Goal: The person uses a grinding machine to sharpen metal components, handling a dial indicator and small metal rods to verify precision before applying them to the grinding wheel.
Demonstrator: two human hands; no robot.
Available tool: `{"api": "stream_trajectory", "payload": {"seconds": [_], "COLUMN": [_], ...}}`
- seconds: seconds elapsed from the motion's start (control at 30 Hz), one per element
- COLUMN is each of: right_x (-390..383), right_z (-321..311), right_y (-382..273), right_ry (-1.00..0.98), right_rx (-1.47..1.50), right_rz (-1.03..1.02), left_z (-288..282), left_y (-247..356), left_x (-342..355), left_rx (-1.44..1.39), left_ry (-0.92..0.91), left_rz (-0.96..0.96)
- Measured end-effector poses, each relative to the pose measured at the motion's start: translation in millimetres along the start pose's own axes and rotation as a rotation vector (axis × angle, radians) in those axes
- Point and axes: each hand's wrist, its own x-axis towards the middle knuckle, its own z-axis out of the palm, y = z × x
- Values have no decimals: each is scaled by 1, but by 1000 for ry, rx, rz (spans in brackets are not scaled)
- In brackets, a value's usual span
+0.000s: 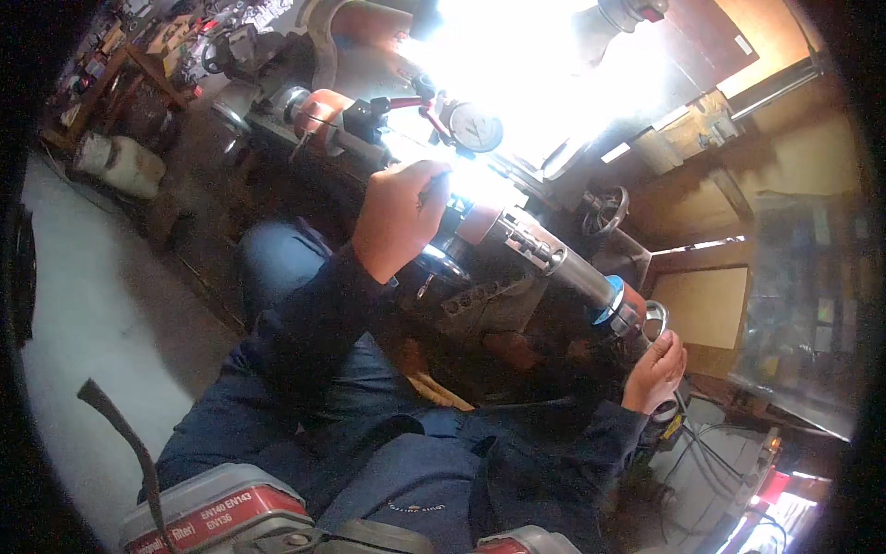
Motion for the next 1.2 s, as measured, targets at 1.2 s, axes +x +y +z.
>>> {"api": "stream_trajectory", "payload": {"seconds": [1.2], "right_x": [-75], "right_z": [46], "right_y": [46], "right_ry": [151], "right_rx": [44], "right_rz": [-103], "left_z": [-3], "left_y": [3], "left_x": [0], "left_rx": [92], "left_ry": [-317], "left_rz": [20]}}
